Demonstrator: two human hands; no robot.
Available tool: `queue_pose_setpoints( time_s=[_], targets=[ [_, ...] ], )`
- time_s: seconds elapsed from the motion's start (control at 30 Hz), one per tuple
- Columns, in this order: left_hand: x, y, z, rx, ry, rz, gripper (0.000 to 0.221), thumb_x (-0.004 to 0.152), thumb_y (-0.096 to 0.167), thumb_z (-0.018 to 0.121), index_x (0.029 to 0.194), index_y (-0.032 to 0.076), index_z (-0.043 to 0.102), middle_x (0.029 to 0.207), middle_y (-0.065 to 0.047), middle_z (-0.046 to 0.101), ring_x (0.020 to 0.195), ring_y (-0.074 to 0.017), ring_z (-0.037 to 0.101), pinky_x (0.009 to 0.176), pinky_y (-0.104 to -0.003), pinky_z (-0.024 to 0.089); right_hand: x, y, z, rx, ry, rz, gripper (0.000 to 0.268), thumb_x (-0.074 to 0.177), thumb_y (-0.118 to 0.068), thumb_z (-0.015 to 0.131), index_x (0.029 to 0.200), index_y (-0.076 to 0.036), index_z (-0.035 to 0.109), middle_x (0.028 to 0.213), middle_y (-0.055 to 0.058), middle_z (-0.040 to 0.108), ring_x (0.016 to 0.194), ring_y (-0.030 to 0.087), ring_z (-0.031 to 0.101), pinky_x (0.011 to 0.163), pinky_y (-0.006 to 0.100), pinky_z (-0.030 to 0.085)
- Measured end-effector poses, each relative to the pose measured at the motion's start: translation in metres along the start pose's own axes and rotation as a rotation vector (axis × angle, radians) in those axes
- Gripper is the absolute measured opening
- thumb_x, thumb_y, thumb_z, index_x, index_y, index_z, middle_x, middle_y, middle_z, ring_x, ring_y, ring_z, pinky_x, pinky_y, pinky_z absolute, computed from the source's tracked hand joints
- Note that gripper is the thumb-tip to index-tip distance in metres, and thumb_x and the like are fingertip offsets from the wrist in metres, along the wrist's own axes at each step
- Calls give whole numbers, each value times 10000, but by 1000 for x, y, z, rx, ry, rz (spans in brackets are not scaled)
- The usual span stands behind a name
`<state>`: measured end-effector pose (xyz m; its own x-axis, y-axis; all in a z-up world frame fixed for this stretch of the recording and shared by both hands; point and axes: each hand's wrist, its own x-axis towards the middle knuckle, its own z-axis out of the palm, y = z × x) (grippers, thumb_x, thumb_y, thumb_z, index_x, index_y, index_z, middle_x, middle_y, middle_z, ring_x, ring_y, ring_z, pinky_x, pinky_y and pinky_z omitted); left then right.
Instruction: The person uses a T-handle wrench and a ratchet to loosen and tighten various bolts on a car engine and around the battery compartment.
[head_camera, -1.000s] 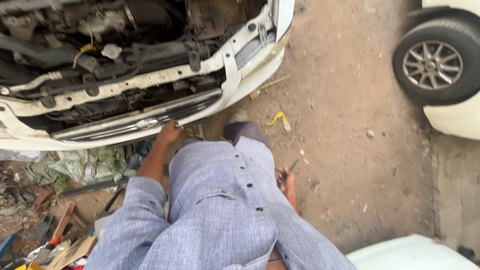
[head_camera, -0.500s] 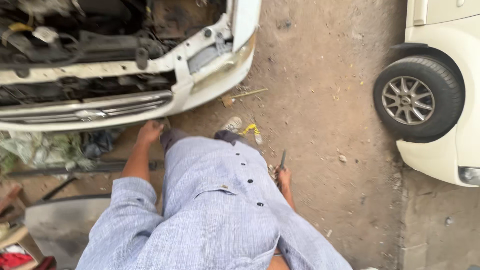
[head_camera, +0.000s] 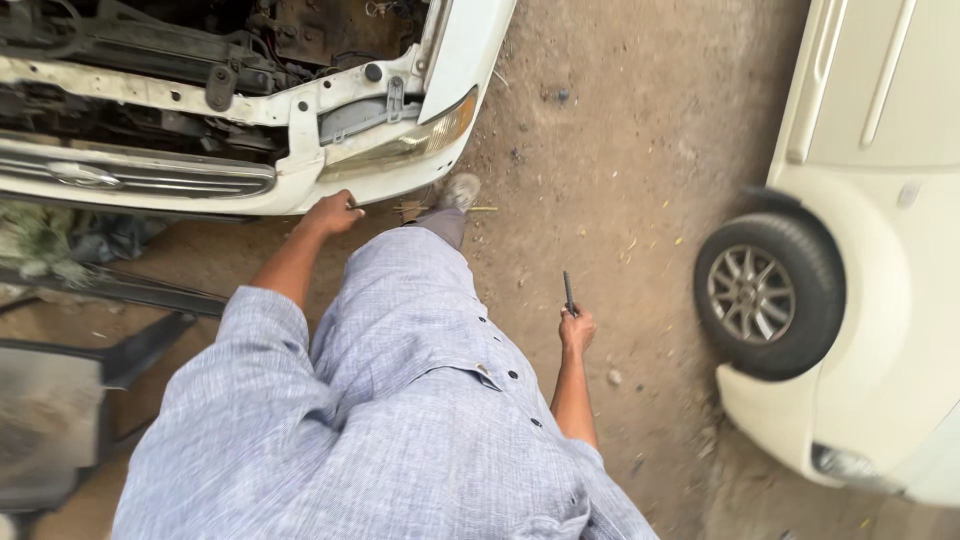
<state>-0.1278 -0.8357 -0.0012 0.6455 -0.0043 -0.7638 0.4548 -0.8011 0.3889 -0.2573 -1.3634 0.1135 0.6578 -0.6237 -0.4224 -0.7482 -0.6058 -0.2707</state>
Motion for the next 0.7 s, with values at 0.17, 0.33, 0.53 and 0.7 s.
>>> queue_pose_setpoints(
  time_s=[0.17, 0.33, 0.53, 0.7],
  targets=[
    [34, 31, 12, -40, 59, -127, 527, 906, 443, 709, 1301, 102, 637, 1308, -216, 661, 1249, -386, 606, 1054, -486, 471, 81, -22, -26, -80, 143, -209, 266, 880, -272, 773, 1123, -167, 804, 956, 242, 726, 905, 406, 694, 773, 505, 527],
    [92, 101, 42, -189, 132, -135, 488, 889, 365, 716, 1270, 62, 677, 1280, -235, 689, 1224, -390, 643, 1034, -502, 502, 166, -37, -80, 84, 65, -316, 246, 887, -268, 745, 1071, -106, 775, 935, 196, 765, 838, 342, 732, 741, 436, 537],
    [151, 231, 56, -391, 169, 8, 449, 936, 408, 709, 1242, 79, 687, 1173, -221, 742, 1114, -378, 701, 965, -476, 546, 279, -92, -137, -3, 70, -526, 259, 925, -188, 734, 1127, -26, 750, 918, 231, 726, 804, 346, 716, 732, 415, 528],
    [158, 278, 42, -574, 342, 63, 495, 893, 374, 711, 1286, 94, 599, 1131, -221, 711, 1046, -385, 683, 886, -489, 537, 377, -181, -166, -30, 46, -865, 250, 870, -138, 770, 1094, -26, 758, 913, 211, 740, 809, 317, 727, 739, 407, 543]
  ],
)
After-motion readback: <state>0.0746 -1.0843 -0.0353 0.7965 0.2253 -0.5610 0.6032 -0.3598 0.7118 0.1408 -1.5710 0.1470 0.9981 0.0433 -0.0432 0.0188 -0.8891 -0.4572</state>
